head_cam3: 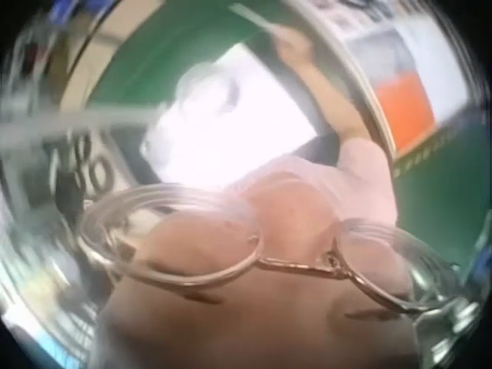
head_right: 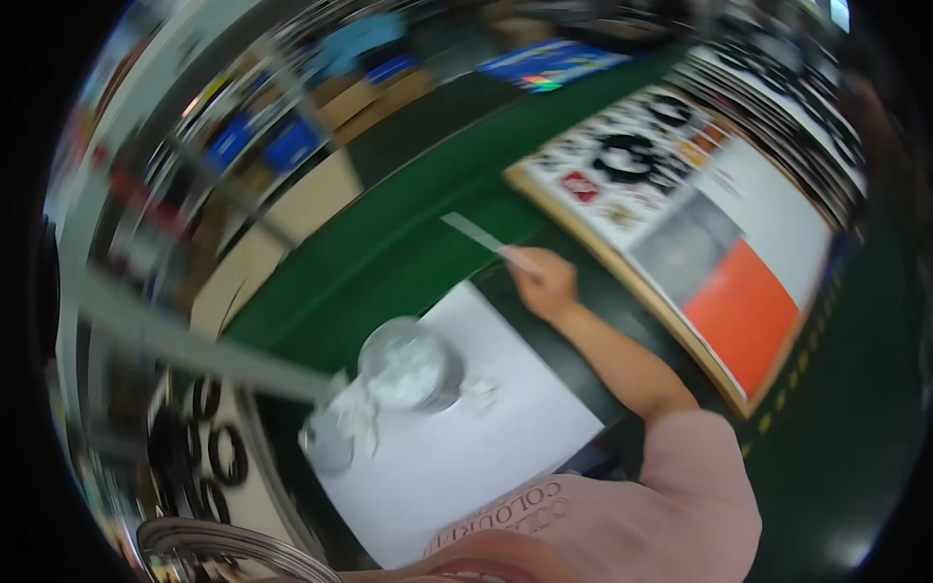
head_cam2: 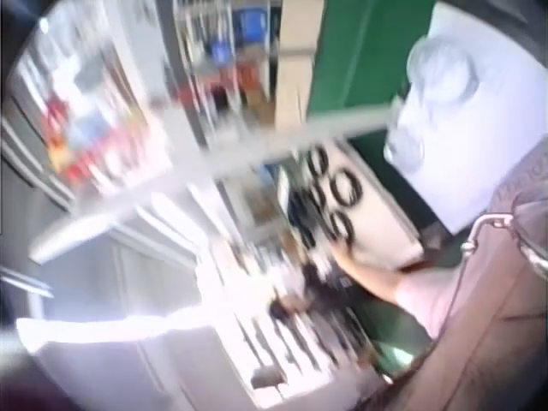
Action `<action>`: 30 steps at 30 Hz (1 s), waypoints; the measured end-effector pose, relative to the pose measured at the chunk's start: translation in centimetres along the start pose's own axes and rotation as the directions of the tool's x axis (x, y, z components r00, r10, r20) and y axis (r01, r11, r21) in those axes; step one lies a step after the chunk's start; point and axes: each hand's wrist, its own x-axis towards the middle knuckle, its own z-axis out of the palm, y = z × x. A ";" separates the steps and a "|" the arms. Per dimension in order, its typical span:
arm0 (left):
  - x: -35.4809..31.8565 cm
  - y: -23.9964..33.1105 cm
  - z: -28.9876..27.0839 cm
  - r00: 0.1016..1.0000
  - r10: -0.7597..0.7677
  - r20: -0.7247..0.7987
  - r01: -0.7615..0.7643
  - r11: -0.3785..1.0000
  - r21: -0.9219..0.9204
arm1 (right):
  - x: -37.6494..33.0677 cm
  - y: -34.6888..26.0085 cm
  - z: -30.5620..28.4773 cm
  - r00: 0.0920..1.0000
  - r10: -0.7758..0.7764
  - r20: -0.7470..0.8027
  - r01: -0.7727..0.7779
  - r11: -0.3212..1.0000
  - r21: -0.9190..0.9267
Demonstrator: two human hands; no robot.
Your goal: Applying a white cleaning or coating substance to circular black plastic rings using a spatula and cloth in a factory setting.
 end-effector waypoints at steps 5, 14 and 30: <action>21.0 11.5 -7.3 0.926 0.174 -0.334 -0.349 0.727 -0.591 | 0.2 0.8 -0.1 1.000 -0.024 -0.007 0.024 0.987 0.160; -2.8 31.3 -20.7 0.909 -0.414 0.044 -0.084 -0.287 -0.954 | 0.5 1.5 -0.2 0.998 -0.033 -0.051 0.036 0.997 0.072; -12.7 46.1 -21.6 0.995 -0.032 0.093 0.032 -0.788 -0.615 | 12.0 -16.4 -3.2 0.702 -0.087 0.707 0.043 0.996 0.079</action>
